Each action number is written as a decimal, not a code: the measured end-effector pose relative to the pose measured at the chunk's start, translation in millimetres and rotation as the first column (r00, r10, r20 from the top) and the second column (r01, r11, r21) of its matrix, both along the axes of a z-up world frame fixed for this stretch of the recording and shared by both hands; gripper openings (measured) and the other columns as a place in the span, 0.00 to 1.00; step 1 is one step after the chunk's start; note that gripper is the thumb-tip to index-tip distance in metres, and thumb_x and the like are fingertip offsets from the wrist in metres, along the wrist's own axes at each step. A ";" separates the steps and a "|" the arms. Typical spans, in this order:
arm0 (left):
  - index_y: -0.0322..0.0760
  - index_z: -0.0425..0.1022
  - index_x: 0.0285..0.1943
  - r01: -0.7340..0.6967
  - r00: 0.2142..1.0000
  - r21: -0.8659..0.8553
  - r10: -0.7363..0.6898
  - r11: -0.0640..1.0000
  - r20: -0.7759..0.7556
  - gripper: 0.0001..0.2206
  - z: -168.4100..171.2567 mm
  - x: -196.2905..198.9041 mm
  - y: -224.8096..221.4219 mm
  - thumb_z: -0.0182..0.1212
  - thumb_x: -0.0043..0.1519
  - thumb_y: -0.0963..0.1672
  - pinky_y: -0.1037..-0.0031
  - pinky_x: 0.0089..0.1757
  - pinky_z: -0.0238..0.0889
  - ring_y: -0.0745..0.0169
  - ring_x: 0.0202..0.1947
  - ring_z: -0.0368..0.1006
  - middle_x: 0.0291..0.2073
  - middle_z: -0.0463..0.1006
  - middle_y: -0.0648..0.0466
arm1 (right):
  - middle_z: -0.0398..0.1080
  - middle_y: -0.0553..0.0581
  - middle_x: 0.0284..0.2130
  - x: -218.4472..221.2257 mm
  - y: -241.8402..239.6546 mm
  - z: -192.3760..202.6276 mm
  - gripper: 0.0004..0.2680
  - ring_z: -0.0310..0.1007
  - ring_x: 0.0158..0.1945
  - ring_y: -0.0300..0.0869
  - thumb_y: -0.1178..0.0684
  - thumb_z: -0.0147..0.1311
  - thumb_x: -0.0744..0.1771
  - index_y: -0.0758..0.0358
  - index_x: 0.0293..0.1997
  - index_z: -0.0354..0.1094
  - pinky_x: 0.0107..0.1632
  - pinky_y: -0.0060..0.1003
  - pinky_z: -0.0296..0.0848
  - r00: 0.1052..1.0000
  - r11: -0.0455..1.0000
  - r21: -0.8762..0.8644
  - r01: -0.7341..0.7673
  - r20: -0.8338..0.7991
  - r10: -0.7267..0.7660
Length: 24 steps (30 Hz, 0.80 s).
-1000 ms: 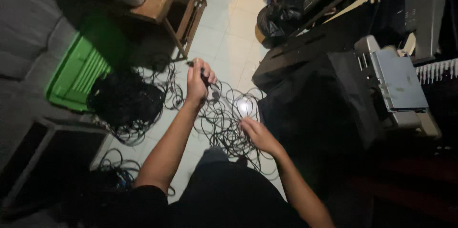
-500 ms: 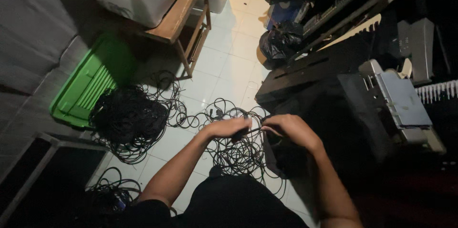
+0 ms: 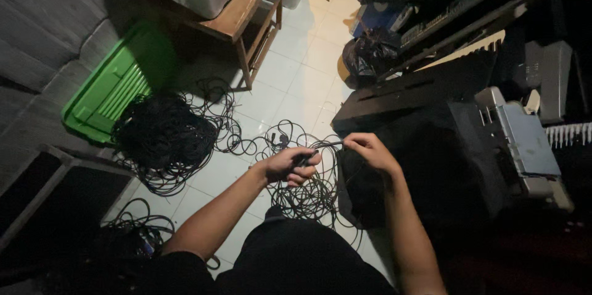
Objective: The person coils several long black cables by hand and places the coiled loops into a large white plastic storage bin.
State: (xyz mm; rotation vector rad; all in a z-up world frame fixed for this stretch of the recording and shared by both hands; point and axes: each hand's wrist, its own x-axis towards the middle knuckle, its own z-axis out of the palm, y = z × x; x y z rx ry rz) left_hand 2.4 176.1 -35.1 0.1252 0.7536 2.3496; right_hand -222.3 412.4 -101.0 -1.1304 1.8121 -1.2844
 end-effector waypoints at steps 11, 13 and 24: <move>0.40 0.61 0.39 0.020 0.943 -0.273 -0.109 0.962 -0.315 0.17 37.1 -5.3 13.8 0.45 0.74 0.53 0.75 0.27 0.62 0.72 0.23 0.63 0.23 0.63 0.61 | 0.77 0.52 0.38 5.1 5.6 2.9 0.10 0.73 0.45 0.33 0.53 0.54 0.70 0.72 0.45 0.74 0.50 0.30 0.71 0.998 0.995 -0.072 0.064 0.028 -0.062; 0.40 0.60 0.38 -0.182 0.895 -0.269 0.046 0.946 -0.444 0.17 49.5 -16.8 17.4 0.45 0.73 0.53 0.68 0.36 0.71 0.67 0.30 0.70 0.27 0.67 0.57 | 0.77 0.52 0.41 27.8 -18.2 -6.8 0.10 0.73 0.46 0.33 0.52 0.51 0.71 0.71 0.49 0.73 0.51 0.29 0.71 0.990 0.982 -0.122 0.144 0.021 -0.143; 0.40 0.59 0.41 -0.925 0.376 -0.061 0.881 0.375 -0.287 0.14 -21.8 -70.0 -26.6 0.41 0.76 0.50 0.67 0.35 0.68 0.63 0.26 0.65 0.27 0.64 0.57 | 0.74 0.59 0.35 150.2 -33.6 40.1 0.11 0.71 0.37 0.40 0.50 0.50 0.72 0.68 0.51 0.71 0.41 0.34 0.70 0.998 0.990 0.127 0.065 0.014 -0.068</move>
